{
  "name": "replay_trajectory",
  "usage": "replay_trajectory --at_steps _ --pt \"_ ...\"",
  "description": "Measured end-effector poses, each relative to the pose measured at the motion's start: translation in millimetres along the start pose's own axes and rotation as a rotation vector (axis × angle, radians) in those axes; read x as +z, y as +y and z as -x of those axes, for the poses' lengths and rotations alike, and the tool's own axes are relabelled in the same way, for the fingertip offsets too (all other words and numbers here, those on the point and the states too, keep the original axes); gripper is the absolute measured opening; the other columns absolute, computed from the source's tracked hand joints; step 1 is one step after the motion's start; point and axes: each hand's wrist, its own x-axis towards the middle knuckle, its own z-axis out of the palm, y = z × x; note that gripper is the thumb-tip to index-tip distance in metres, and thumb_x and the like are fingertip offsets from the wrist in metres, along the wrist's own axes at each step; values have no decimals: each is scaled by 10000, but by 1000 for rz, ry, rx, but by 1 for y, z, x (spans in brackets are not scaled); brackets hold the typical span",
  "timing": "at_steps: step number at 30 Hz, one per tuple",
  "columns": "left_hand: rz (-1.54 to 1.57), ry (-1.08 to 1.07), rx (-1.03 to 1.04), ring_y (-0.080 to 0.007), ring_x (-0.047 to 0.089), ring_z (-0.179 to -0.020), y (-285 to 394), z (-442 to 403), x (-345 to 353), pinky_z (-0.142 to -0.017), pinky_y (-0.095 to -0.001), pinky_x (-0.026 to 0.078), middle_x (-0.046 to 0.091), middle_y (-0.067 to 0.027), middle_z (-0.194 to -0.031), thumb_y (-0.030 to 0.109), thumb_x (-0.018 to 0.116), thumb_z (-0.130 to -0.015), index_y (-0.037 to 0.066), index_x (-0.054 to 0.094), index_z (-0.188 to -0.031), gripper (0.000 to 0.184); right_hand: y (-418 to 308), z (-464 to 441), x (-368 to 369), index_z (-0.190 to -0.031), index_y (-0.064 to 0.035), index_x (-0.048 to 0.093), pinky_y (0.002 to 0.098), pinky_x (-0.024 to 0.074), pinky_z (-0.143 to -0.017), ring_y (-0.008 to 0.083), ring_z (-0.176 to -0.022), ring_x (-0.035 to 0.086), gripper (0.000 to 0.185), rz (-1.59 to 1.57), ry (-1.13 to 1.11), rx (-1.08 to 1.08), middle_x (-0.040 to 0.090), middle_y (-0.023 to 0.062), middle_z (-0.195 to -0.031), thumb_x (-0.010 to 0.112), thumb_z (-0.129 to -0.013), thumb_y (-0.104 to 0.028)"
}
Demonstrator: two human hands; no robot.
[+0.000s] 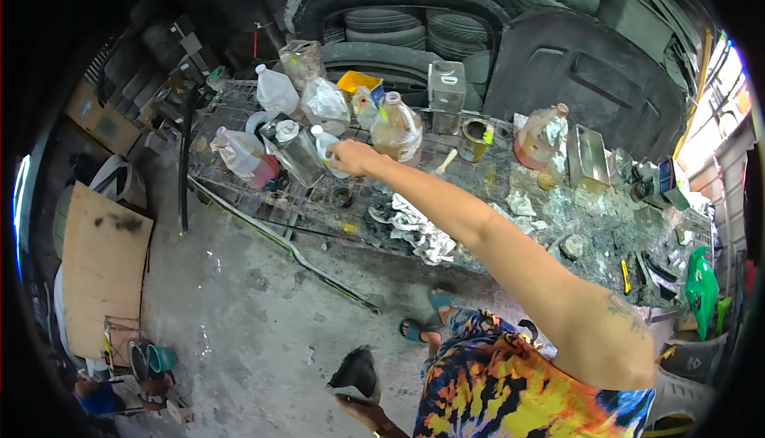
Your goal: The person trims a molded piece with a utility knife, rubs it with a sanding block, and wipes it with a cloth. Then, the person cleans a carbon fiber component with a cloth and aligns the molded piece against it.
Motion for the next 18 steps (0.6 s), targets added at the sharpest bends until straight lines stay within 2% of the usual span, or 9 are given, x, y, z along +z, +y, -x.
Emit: replay_trajectory --at_steps 3,6,7,8,10,11,12,15,18 --pt "15 5 13 -269 510 -1228 17 8 14 -1073 -393 353 518 -137 -1356 449 389 -991 11 476 -1341 567 -7 -75 22 -1056 -35 653 451 505 -864 364 -1005 637 317 148 36 -1 665 217 -1042 561 -851 -258" --pt "63 20 35 -268 507 -1230 41 15 32 -1073 -393 354 518 -134 -1355 444 385 -994 11 476 -1340 562 -17 -138 47 -1066 -18 658 461 488 -909 364 -1123 575 314 222 144 40 604 196 -1198 550 -848 -217" --pt "81 29 46 -268 506 -1230 50 17 39 -1073 -393 355 518 -132 -1355 442 383 -995 11 476 -1340 560 -14 -165 60 -1084 -44 657 488 468 -923 357 -1138 562 310 310 128 74 600 180 -1205 553 -840 -204" --pt "103 42 55 -268 506 -1231 60 21 45 -1073 -393 355 518 -131 -1354 440 382 -996 11 477 -1340 559 -11 -185 73 -1134 -40 620 460 503 -887 349 -1069 618 330 486 193 11 631 195 -1146 522 -861 -195" --pt "149 89 65 -267 504 -1232 80 31 60 -1073 -393 356 519 -129 -1353 437 379 -998 11 477 -1340 555 -9 -213 89 -1163 -80 617 477 492 -893 345 -1087 604 358 414 192 -19 639 190 -1123 537 -860 -254" --pt "170 112 70 -267 503 -1232 90 34 67 -1073 -393 357 519 -128 -1353 436 377 -999 11 477 -1340 554 -18 -213 83 -1160 -98 616 470 483 -911 352 -1127 576 356 404 56 24 613 184 -1178 566 -851 -268" --pt "170 204 65 -255 540 -1194 101 34 77 -1034 -383 408 550 -111 -1328 401 409 -999 13 503 -1315 509 -7 -223 98 -1155 -108 608 479 470 -930 370 -1158 545 342 405 96 18 570 180 -1249 591 -830 -214" --pt "254 216 65 -260 593 -1120 113 32 82 -965 -377 472 592 -125 -1277 371 459 -987 13 545 -1270 464 11 -236 113 -1179 -81 592 490 482 -884 394 -1117 545 338 377 239 -87 566 168 -1235 570 -851 -160" --pt "319 193 124 -264 580 -1142 124 27 109 -990 -396 462 579 -135 -1292 361 450 -991 12 536 -1282 463 11 -230 90 -1169 -58 579 486 486 -905 423 -1107 544 326 307 228 -147 574 188 -1207 558 -849 -116"
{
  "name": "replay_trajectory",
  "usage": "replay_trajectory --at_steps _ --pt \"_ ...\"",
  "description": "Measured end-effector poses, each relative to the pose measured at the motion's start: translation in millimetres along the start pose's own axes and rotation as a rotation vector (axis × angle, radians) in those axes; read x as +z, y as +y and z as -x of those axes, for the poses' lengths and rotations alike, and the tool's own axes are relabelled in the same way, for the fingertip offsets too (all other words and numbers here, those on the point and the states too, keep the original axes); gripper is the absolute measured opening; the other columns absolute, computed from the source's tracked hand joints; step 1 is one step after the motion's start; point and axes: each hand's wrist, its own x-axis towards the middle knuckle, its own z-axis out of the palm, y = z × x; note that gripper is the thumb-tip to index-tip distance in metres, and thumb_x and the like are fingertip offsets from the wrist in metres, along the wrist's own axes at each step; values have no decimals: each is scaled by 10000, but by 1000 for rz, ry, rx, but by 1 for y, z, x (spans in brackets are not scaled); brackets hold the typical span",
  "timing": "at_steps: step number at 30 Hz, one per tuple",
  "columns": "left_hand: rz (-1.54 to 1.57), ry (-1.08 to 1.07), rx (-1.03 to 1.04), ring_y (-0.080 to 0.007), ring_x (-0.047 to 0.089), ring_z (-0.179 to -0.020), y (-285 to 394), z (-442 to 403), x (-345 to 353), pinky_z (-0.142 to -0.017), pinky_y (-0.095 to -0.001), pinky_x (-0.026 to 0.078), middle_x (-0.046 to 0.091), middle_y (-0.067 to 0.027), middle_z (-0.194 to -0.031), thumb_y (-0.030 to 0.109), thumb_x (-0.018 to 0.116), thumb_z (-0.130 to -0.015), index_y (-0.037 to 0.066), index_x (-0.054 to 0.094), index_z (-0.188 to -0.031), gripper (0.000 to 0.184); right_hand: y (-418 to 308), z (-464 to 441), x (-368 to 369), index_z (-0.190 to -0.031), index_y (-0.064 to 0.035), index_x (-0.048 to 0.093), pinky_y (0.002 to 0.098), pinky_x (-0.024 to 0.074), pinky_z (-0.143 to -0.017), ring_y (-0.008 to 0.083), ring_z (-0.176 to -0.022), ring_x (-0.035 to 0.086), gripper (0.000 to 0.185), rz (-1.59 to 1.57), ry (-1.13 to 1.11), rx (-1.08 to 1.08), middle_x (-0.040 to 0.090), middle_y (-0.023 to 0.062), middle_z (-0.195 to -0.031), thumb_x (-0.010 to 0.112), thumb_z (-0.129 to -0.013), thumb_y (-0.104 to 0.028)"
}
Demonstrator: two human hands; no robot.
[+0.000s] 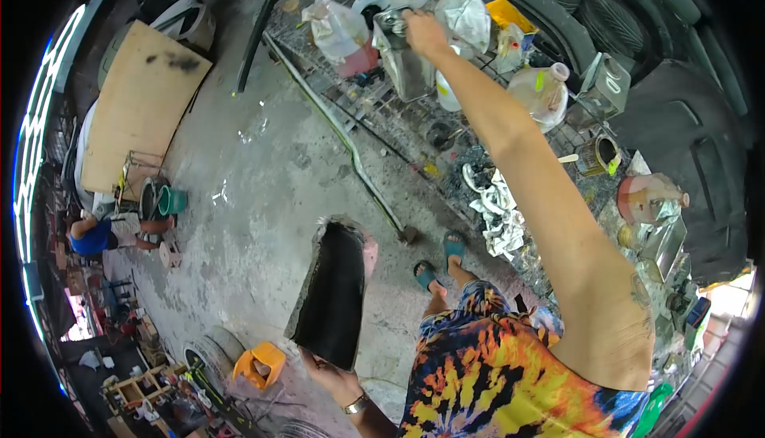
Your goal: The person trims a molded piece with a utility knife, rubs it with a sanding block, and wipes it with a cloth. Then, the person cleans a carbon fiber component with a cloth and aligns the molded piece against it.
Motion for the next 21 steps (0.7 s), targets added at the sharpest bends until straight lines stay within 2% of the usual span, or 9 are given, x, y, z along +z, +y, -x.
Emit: replay_trajectory --at_steps 4,6,9,10,12,14,17,19,21 --pt "-3 -233 39 -306 530 -1218 -5 -11 24 -1034 -445 438 530 -170 -1350 317 451 -987 11 500 -1328 461 -19 85 -64 -1103 27 581 394 486 -793 306 -871 643 326 -804 162 -51 659 212 -949 648 -816 -114" --pt "-90 -322 124 -320 523 -1227 -6 -15 38 -1044 -454 427 522 -171 -1357 312 430 -993 9 481 -1346 468 -38 173 -110 -1031 6 619 283 455 -729 99 -792 520 216 -1073 -115 195 635 25 -885 651 -882 -147" --pt "-27 -375 2 -303 516 -1232 -10 -25 50 -1044 -450 423 514 -154 -1366 323 389 -1007 12 476 -1350 471 -44 303 -108 -1213 -31 545 258 409 -914 88 -1026 511 318 -1561 -305 510 585 20 -1160 615 -922 -139" --pt "-26 -413 -11 -303 516 -1232 -12 -28 50 -1044 -450 423 514 -154 -1366 323 389 -1007 12 476 -1350 471 -51 339 -109 -1249 -42 519 262 401 -940 99 -1060 522 339 -1594 -315 687 586 15 -1179 599 -938 -153" --pt "-106 -468 17 -291 526 -1217 -17 -33 45 -1048 -419 407 515 -150 -1364 378 388 -1009 14 481 -1345 504 -60 392 -118 -1239 -53 530 288 432 -910 137 -1031 542 323 -1658 -341 763 600 38 -1133 595 -950 -182" --pt "-148 -575 24 -290 527 -1213 -20 -38 34 -1045 -418 406 514 -150 -1364 380 373 -1014 14 477 -1348 506 -69 401 -154 -1205 -34 547 312 451 -882 176 -976 573 299 -1246 -498 769 626 72 -1050 595 -945 -174" --pt "-135 -742 -60 -290 527 -1209 -8 -30 32 -1037 -419 407 513 -152 -1362 380 350 -1022 6 470 -1347 510 -92 400 -176 -1184 7 545 352 466 -872 264 -962 626 321 -915 -103 297 643 168 -1014 606 -914 -156" --pt "-83 -838 -170 -306 512 -1235 -5 -29 19 -1050 -458 407 517 -145 -1365 383 322 -1028 10 438 -1375 522 -117 391 -197 -1126 1 565 408 476 -883 371 -1013 607 281 -763 -34 127 628 202 -1049 604 -875 -121" --pt "-96 -876 -207 -309 512 -1234 2 -22 7 -1046 -466 409 521 -146 -1360 386 332 -1026 9 443 -1369 522 -138 391 -188 -1020 23 598 420 481 -874 366 -1016 579 225 -467 -3 -56 593 185 -1016 594 -825 -89"
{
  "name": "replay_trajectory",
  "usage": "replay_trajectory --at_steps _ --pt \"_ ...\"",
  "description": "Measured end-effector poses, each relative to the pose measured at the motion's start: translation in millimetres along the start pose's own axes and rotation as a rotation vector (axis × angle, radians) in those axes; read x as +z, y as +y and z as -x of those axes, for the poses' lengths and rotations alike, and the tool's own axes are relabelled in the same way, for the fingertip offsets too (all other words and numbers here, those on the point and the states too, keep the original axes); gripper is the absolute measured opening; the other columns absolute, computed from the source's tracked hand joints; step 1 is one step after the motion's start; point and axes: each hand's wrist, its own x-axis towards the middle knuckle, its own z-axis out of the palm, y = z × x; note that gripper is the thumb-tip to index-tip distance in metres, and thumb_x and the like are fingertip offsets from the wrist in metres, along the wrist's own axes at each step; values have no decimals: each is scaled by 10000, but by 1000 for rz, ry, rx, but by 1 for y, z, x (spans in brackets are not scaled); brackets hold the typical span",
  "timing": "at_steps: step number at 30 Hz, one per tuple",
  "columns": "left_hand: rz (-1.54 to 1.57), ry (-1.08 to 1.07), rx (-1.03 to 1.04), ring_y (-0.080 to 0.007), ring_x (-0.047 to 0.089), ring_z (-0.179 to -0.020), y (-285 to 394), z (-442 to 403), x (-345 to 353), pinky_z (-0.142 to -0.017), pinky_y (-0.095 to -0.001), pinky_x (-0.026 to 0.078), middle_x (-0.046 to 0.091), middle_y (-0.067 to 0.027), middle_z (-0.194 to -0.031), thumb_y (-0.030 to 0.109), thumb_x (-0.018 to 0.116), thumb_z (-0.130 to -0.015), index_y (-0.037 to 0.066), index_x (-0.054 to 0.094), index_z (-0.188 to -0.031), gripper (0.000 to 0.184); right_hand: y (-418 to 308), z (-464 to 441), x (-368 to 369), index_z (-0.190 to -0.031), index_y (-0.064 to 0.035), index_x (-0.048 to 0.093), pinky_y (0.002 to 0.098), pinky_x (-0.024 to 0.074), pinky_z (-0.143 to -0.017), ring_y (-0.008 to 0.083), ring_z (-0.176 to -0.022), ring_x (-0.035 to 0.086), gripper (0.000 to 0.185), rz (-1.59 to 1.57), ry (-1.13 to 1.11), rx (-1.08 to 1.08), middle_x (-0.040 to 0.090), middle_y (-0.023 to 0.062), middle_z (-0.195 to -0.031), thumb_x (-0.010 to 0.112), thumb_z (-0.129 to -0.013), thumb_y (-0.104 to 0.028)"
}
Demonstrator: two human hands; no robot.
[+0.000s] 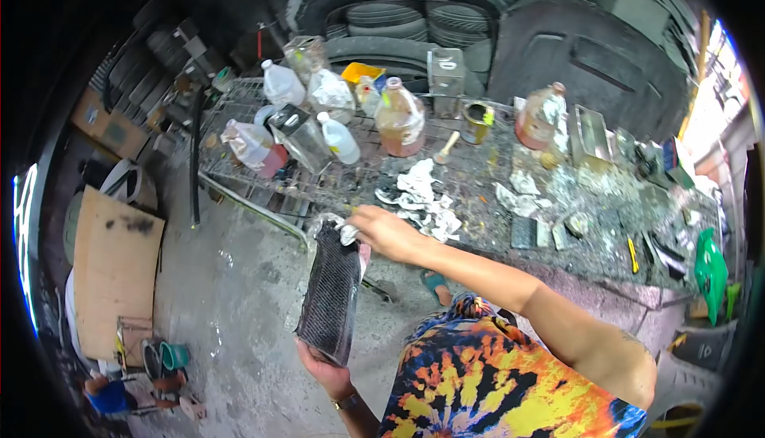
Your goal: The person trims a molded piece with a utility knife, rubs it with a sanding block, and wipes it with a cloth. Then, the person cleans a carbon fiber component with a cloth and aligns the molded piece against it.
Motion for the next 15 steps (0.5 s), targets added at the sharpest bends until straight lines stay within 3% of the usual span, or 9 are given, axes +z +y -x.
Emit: replay_trajectory --at_steps 2,3,4,7,8,13,15 --pt "-1 -33 -30 -311 513 -1234 -3 8 -9 -1042 -473 411 525 -147 -1355 389 341 -1024 8 449 -1364 522 -11 12 11 -931 27 627 423 479 -876 357 -1030 559 180 277 -140 -113 577 180 -996 587 -793 -80" --pt "-17 11 7 -278 505 -1214 -9 7 -14 -1048 -421 382 530 -151 -1326 373 369 -1021 -20 474 -1320 505 -17 24 17 -886 26 639 423 477 -879 354 -1038 550 160 352 -243 -130 573 179 -988 583 -778 -78" --pt "-35 60 47 -245 497 -1195 -11 10 -20 -1053 -369 352 535 -155 -1297 356 397 -1018 -47 500 -1276 490 -24 40 22 -846 24 648 424 482 -870 345 -1012 566 126 338 -195 -109 578 182 -991 583 -770 -52" --pt "-241 62 120 -233 520 -1160 -19 24 -2 -1030 -369 373 558 -118 -1287 374 461 -1001 -8 513 -1281 477 -37 78 26 -849 28 647 416 484 -863 342 -978 577 129 293 -174 30 575 182 -978 584 -752 -30" --pt "-171 8 95 -195 506 -1134 -21 27 6 -1019 -331 355 563 -110 -1258 371 496 -996 -19 541 -1233 459 -46 92 28 -835 31 643 418 485 -848 349 -942 579 122 292 -105 23 568 182 -954 583 -737 -9" --pt "-181 11 62 -188 503 -1130 -50 40 39 -1002 -340 370 568 -123 -1227 402 481 -1003 -32 549 -1207 484 -77 151 35 -841 30 623 440 467 -818 363 -942 559 109 234 -46 134 549 192 -935 567 -754 -3" --pt "-204 33 56 -197 501 -1123 -59 48 54 -995 -342 373 546 -141 -1244 356 441 -1024 -75 501 -1251 490 -81 171 35 -872 31 612 449 456 -816 371 -956 545 122 62 -72 201 533 196 -946 560 -766 0"
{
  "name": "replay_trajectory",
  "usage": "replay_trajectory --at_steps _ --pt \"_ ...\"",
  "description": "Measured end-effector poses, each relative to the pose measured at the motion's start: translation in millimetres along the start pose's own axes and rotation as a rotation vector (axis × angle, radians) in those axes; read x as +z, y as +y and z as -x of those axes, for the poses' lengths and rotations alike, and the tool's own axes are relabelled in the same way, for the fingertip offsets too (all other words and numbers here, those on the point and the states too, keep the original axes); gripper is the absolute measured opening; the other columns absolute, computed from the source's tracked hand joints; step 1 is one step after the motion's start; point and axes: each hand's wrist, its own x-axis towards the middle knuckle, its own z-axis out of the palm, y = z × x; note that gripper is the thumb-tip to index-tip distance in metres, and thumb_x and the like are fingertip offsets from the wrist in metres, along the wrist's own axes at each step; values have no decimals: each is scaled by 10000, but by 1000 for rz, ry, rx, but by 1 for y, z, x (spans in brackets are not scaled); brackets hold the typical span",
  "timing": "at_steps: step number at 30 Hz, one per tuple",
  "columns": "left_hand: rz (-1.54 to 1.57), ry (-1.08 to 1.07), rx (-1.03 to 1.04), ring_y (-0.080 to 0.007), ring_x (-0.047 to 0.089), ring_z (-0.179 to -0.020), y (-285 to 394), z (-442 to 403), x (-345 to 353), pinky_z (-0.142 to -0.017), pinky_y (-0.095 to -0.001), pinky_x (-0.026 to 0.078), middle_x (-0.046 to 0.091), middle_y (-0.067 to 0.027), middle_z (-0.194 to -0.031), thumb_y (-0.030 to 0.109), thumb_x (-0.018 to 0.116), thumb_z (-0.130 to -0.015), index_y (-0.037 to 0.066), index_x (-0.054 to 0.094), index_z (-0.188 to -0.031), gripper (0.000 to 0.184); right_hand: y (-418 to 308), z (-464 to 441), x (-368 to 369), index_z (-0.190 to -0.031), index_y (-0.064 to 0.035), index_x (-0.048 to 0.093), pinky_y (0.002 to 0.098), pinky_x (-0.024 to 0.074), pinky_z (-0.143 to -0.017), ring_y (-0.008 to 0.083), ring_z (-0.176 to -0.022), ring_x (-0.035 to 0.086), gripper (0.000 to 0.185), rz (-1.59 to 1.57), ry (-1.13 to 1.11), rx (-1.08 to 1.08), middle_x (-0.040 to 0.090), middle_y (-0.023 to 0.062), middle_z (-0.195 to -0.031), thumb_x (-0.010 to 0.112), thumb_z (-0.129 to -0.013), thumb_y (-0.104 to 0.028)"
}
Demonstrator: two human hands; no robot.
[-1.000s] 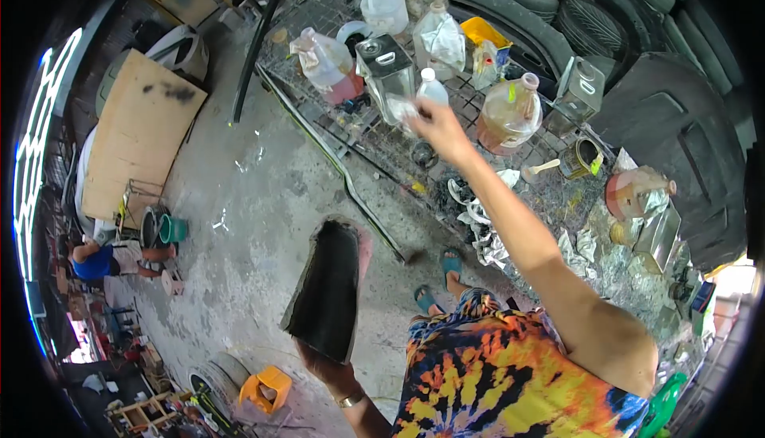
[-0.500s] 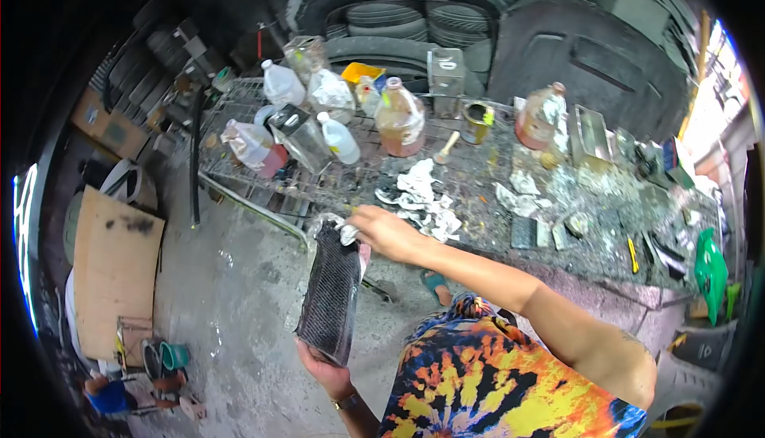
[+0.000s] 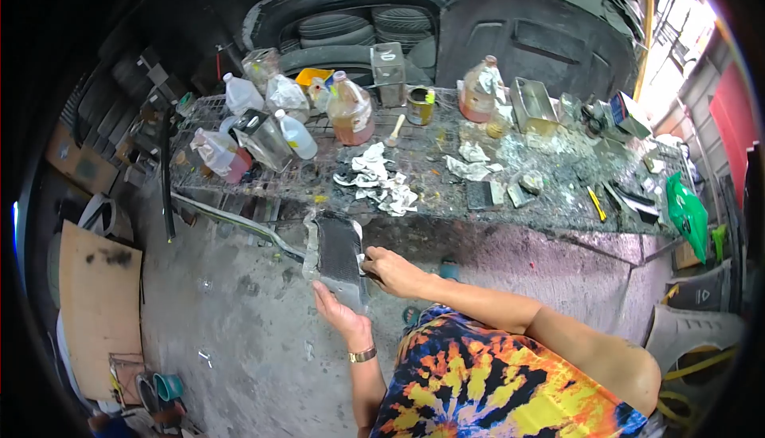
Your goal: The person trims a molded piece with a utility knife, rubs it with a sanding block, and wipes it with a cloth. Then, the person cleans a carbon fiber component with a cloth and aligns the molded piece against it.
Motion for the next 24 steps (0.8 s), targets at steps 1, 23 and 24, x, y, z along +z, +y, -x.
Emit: replay_trajectory --at_steps 1,23,24 --pt "-15 4 7 -198 518 -1091 -1 5 8 -970 -335 393 553 -144 -1223 358 435 -1026 -78 511 -1231 487 1 8 -2 -891 37 602 447 454 -820 369 -959 538 126 -48 0 38 519 193 -951 576 -773 -1" --pt "-78 -85 93 -243 496 -1173 -98 104 138 -1028 -372 379 496 -152 -1333 408 481 -999 -72 462 -1319 577 187 195 -171 -1003 -2 527 398 494 -783 326 -873 647 226 -379 166 471 646 153 -882 610 -843 -140" --pt "-91 -93 98 -243 496 -1173 -100 113 146 -1028 -372 379 496 -152 -1333 408 481 -999 -72 462 -1319 577 180 190 -178 -1009 -4 528 404 492 -786 335 -883 646 232 -356 220 413 643 169 -883 613 -838 -136"
